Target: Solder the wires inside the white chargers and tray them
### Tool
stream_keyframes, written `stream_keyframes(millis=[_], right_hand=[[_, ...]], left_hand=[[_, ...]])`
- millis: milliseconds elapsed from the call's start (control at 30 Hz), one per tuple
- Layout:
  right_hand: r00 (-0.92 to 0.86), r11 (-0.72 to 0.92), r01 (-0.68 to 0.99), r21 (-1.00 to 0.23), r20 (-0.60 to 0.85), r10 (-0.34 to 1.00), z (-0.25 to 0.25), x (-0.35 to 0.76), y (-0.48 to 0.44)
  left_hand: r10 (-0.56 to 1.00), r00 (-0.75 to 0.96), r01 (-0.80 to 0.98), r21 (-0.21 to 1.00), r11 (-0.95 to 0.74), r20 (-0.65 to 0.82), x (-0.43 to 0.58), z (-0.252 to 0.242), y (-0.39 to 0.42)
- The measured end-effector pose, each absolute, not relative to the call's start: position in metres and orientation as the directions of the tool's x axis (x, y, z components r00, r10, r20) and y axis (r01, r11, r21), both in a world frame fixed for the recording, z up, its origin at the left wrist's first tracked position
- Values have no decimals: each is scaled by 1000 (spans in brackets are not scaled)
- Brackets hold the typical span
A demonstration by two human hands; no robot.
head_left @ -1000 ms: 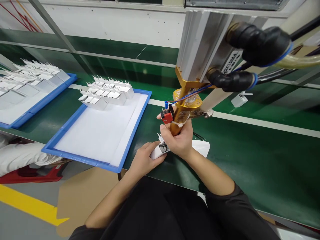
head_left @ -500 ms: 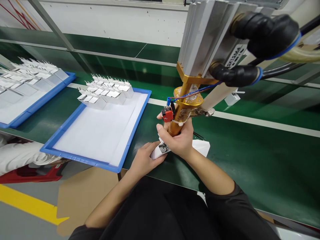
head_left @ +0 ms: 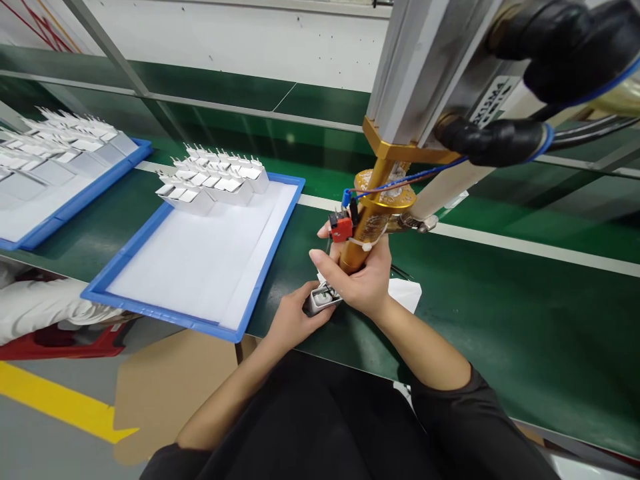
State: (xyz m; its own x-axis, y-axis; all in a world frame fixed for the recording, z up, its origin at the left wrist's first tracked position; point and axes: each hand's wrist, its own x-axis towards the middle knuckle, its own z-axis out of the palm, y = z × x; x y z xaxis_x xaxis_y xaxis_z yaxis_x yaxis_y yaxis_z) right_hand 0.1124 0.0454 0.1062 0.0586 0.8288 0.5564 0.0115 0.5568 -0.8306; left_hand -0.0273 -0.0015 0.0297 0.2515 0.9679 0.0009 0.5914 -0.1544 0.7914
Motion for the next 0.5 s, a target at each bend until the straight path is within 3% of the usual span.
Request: stream_keyframes(millis=[267, 500], right_hand=[[57, 509, 55, -859, 512, 857, 109, 107, 35], [35, 522, 28, -853, 523, 852, 106, 107, 31]], left_hand=[[977, 213, 363, 926, -99, 21, 2, 11, -11], [988, 153, 241, 968, -71, 34, 16, 6, -16]])
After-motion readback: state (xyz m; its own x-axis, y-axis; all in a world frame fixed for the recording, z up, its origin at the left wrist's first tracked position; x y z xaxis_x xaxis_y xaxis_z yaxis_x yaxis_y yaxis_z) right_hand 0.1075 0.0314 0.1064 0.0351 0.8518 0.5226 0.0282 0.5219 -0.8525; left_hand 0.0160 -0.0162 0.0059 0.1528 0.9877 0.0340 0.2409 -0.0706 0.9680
